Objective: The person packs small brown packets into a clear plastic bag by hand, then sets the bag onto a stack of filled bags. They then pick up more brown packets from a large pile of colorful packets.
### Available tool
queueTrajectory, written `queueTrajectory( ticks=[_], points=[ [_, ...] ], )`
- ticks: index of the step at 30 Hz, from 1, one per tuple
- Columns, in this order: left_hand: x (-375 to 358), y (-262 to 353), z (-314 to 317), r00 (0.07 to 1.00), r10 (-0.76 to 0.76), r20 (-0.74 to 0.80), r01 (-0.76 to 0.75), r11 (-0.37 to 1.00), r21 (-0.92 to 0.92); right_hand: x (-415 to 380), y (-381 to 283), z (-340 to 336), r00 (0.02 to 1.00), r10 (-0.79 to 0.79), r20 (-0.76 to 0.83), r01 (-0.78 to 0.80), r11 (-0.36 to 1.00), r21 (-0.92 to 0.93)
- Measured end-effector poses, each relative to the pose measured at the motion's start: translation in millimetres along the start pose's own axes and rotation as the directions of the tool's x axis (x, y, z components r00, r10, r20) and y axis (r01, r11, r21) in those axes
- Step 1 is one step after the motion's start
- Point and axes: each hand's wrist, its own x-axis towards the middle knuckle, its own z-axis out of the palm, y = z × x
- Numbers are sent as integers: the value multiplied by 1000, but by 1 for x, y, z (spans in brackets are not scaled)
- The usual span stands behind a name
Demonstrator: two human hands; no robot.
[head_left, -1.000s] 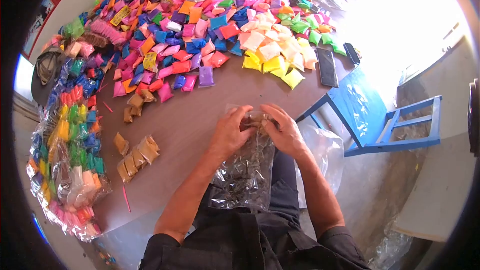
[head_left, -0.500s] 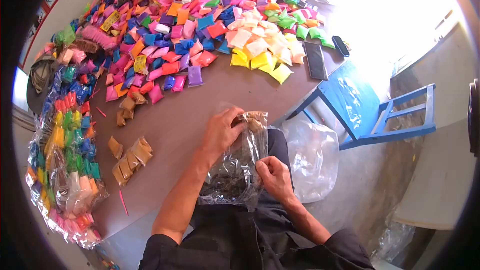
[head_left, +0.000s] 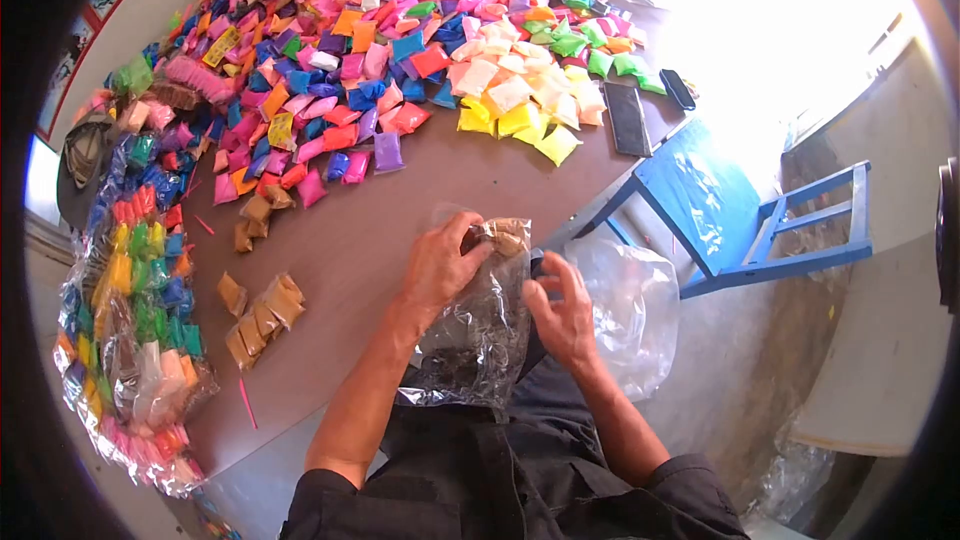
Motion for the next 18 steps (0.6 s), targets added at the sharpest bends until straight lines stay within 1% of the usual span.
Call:
queueTrajectory(
  ticks=[3, 6, 7, 9, 12, 15, 18],
  points=[
    [1, -7, 5, 1000, -20, 10, 20, 1000, -10, 25, -15, 0, 997, -64, 42, 60, 994, 87],
    [1, 0, 1, 999, -1, 41, -2, 997, 71, 39, -2, 8, 990, -58, 129, 45, 994, 105],
    [1, 5, -2, 999, -19, 46, 16, 998, 61, 41, -2, 10, 990, -51, 131, 37, 993, 112],
    [1, 17, -8, 997, -54, 63, 51, 998, 40, 42, -2, 14, 991, -33, 133, 16, 992, 125],
    [4, 7, -2, 991, -99, 87, 95, 994, 49, 39, -10, 16, 987, 100, 125, -123, 972, 200],
    [2, 2, -1, 994, -93, 52, 92, 995, 26, 50, -22, 4, 992, 25, 122, -24, 1000, -16],
    [2, 0, -3, 984, -162, 77, 168, 983, -75, 64, -22, -1, 991, -115, 74, 119, 991, -59]
  ],
)
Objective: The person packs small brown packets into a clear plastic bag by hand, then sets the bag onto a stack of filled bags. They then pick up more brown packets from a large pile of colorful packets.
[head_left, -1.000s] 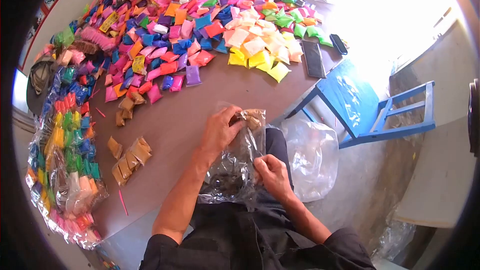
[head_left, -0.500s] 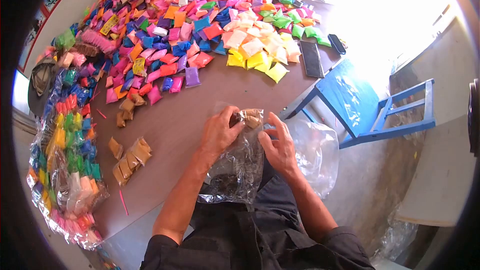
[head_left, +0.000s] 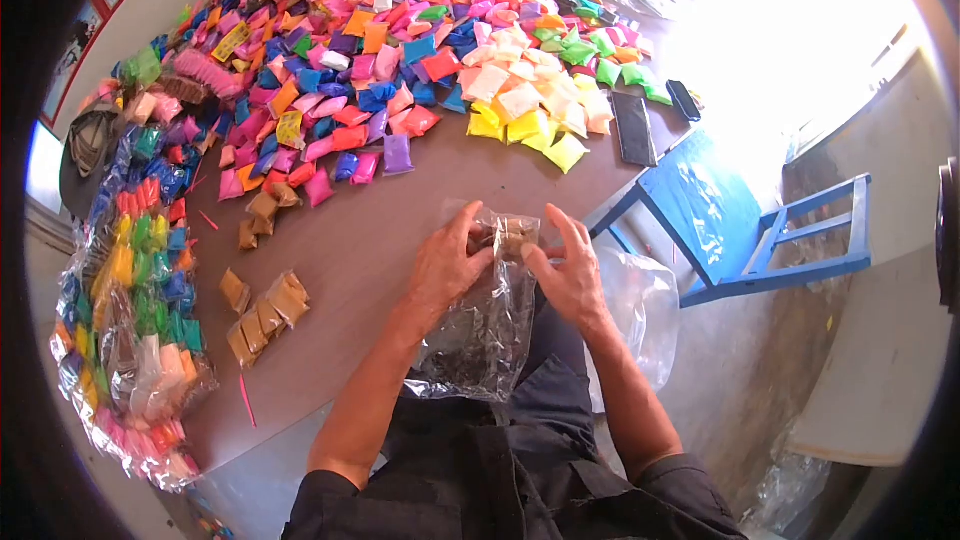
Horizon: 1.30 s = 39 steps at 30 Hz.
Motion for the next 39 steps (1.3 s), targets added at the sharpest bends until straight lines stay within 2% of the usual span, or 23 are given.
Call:
queueTrajectory(
  ticks=[1, 4, 7, 9, 13, 15, 18, 21, 24, 30, 33, 39],
  points=[
    [0, -3, 1, 1000, 16, -6, -16, 1000, 5, 4, 1, -1, 999, -37, -4, 37, 999, 7],
    [1, -11, 1, 998, 57, -14, -57, 998, 40, 10, -5, -6, 997, -16, 71, 15, 1000, 17],
    [3, -10, 4, 995, 96, -17, -95, 992, 82, 14, 13, 4, 988, -105, 112, 105, 994, 12],
    [5, -11, 6, 989, 140, -39, -136, 987, 83, 13, 15, 7, 993, -51, 104, 49, 998, 25],
    [7, -16, 8, 989, 134, -55, -134, 991, 13, 11, 17, 14, 997, 22, 73, -26, 998, 57],
    [8, -24, 8, 986, 148, -71, -149, 989, -17, 10, 12, 14, 998, 35, 60, -36, 999, 18],
    [8, -30, 7, 987, 131, -92, -136, 989, -52, 10, 9, 13, 997, 49, 64, -49, 999, -1],
    [3, -26, 2, 981, 79, -179, -103, 987, -126, 10, 7, 11, 995, 68, 66, -68, 998, -4],
    [-5, 0, -7, 994, -32, -106, 8, 975, -222, 10, 12, 14, 997, 58, 48, -59, 998, 12],
    [11, 26, 2, 988, -15, -152, 23, 998, 54, 11, 7, 14, 998, 49, 50, -50, 999, 19],
    [19, 10, 14, 991, 0, -135, -9, 998, -64, 13, 10, 8, 997, 7, 73, -7, 1000, -12],
    [20, 8, 18, 988, -4, -156, -11, 996, -93, 31, 0, -13, 994, 14, 107, -12, 1000, -17]
  ],
)
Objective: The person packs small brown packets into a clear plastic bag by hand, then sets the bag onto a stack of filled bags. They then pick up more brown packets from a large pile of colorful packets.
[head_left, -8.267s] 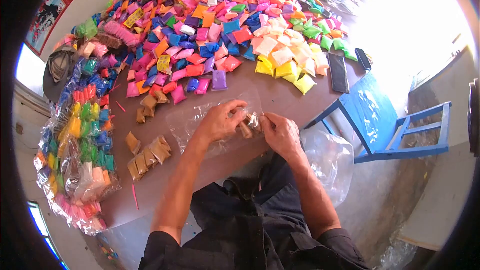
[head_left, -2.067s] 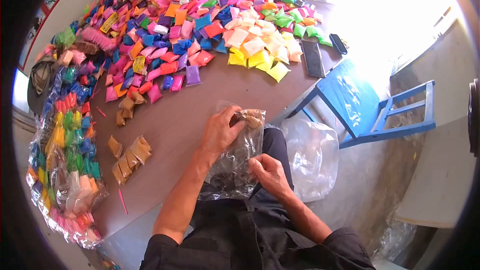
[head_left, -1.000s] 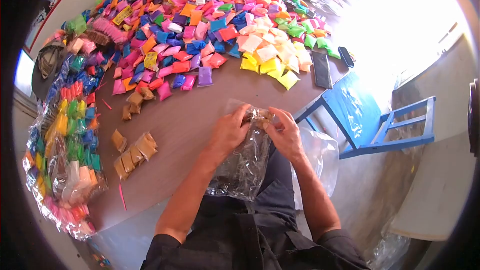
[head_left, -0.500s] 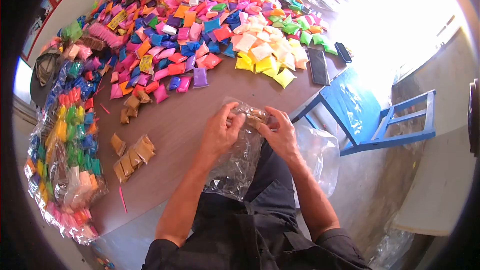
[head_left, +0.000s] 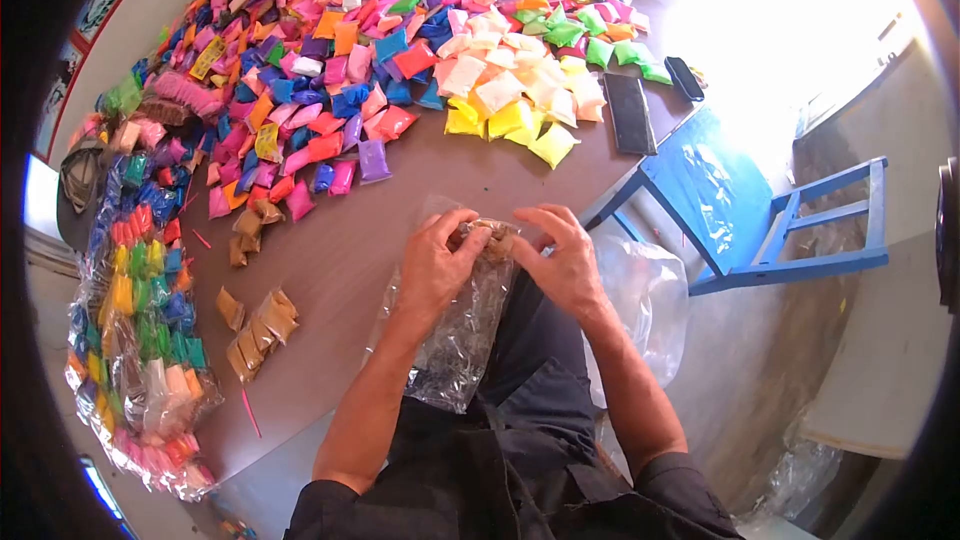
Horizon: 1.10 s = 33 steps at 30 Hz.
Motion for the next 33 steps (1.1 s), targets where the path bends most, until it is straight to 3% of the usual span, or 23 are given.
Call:
queueTrajectory(
  ticks=[5, 8, 11, 14, 20, 27, 30, 33],
  points=[
    [1, 5, -1, 1000, -18, 6, 18, 999, 35, 18, 7, -1, 994, -99, 48, 102, 992, -73],
    [1, 5, -2, 1000, -13, 5, 13, 999, 43, 26, 4, 0, 991, -35, 128, 45, 997, -70],
    [0, 8, -2, 1000, -8, 7, 8, 999, 48, 29, 8, 7, 994, 12, 105, -7, 999, -50],
    [1, 5, -1, 1000, -5, 1, 5, 998, 58, 30, 12, 14, 999, 16, 46, -15, 1000, -23],
    [1, -2, 0, 1000, 3, 1, -4, 999, 32, 30, 28, 6, 960, 130, -249, -103, 988, 118],
    [2, -2, -1, 1000, 24, 6, -25, 999, 48, 9, 39, -13, 949, 221, -224, -159, 952, 263],
    [2, -1, -3, 1000, 27, 7, -27, 998, 53, 0, 72, -19, 911, 303, -279, -286, 953, 101],
    [3, -2, -2, 1000, -3, 25, 3, 1000, -5, -11, 82, -31, 898, 306, -316, -380, 902, -205]
  ],
)
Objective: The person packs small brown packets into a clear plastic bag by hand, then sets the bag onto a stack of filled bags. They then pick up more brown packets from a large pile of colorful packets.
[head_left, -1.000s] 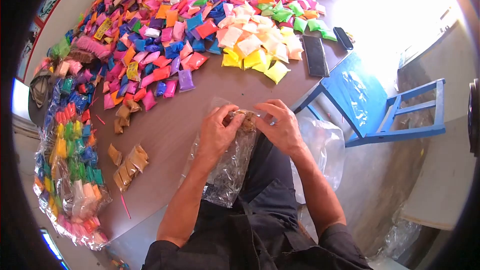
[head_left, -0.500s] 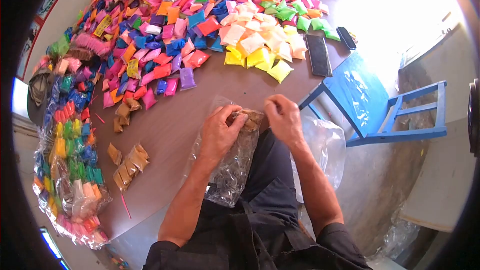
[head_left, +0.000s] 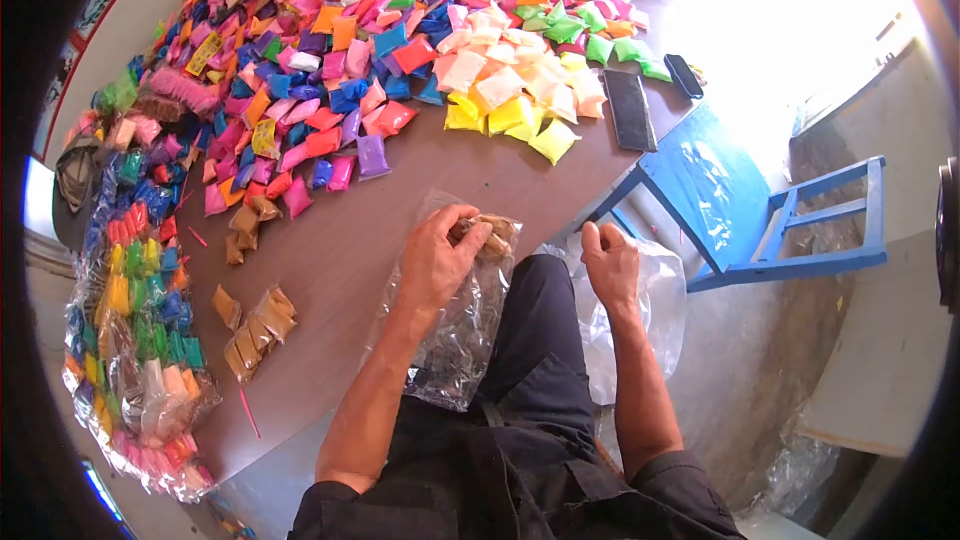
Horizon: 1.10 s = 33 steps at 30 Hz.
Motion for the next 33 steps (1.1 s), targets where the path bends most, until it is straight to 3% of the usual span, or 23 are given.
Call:
queueTrajectory(
  ticks=[3, 6, 7, 10, 13, 15, 18, 22, 24, 27, 30, 33],
  points=[
    [1, 2, -1, 1000, 7, -10, -7, 1000, 14, -17, -2, -3, 980, -165, -114, 178, 978, 111],
    [2, 7, -4, 1000, -27, 12, 27, 999, 41, -27, -7, -8, 912, -381, -151, 379, 924, -39],
    [0, 11, -5, 999, -36, 12, 36, 999, 34, -26, 3, -7, 910, -409, -67, 405, 912, -68],
    [-3, 19, -10, 999, -50, 9, 50, 999, 0, -27, -5, 1, 902, -415, -118, 425, 901, 89],
    [-9, 15, -16, 998, -70, 4, 70, 994, -81, -47, -42, 2, 976, -219, -7, 207, 908, 366],
    [-19, 11, -26, 992, -129, 3, 128, 978, -164, -63, -50, 5, 967, -169, 192, 83, 918, 387],
    [-41, 17, -53, 987, -147, -67, 131, 971, -202, -87, -43, 17, 889, -120, 442, -54, 931, 360],
    [-79, 10, -97, 979, -110, -170, 113, 994, 9, -128, -53, 27, 707, 0, 707, -389, 835, 390],
    [-100, 4, -114, 977, -103, -188, 135, 977, 167, -140, -51, 42, 677, -72, 732, -370, 827, 424],
    [-127, -16, -127, 983, -13, -186, 77, 937, 340, -151, -71, 49, 656, -71, 752, -500, 705, 503],
    [-132, -13, -134, 954, -263, -143, 285, 943, 170, -157, -89, 54, 645, -75, 760, -504, 706, 497],
    [-123, -40, -135, 956, -246, -161, 266, 957, 119, -161, -88, 64, 619, -113, 777, -487, 721, 493]
  ],
)
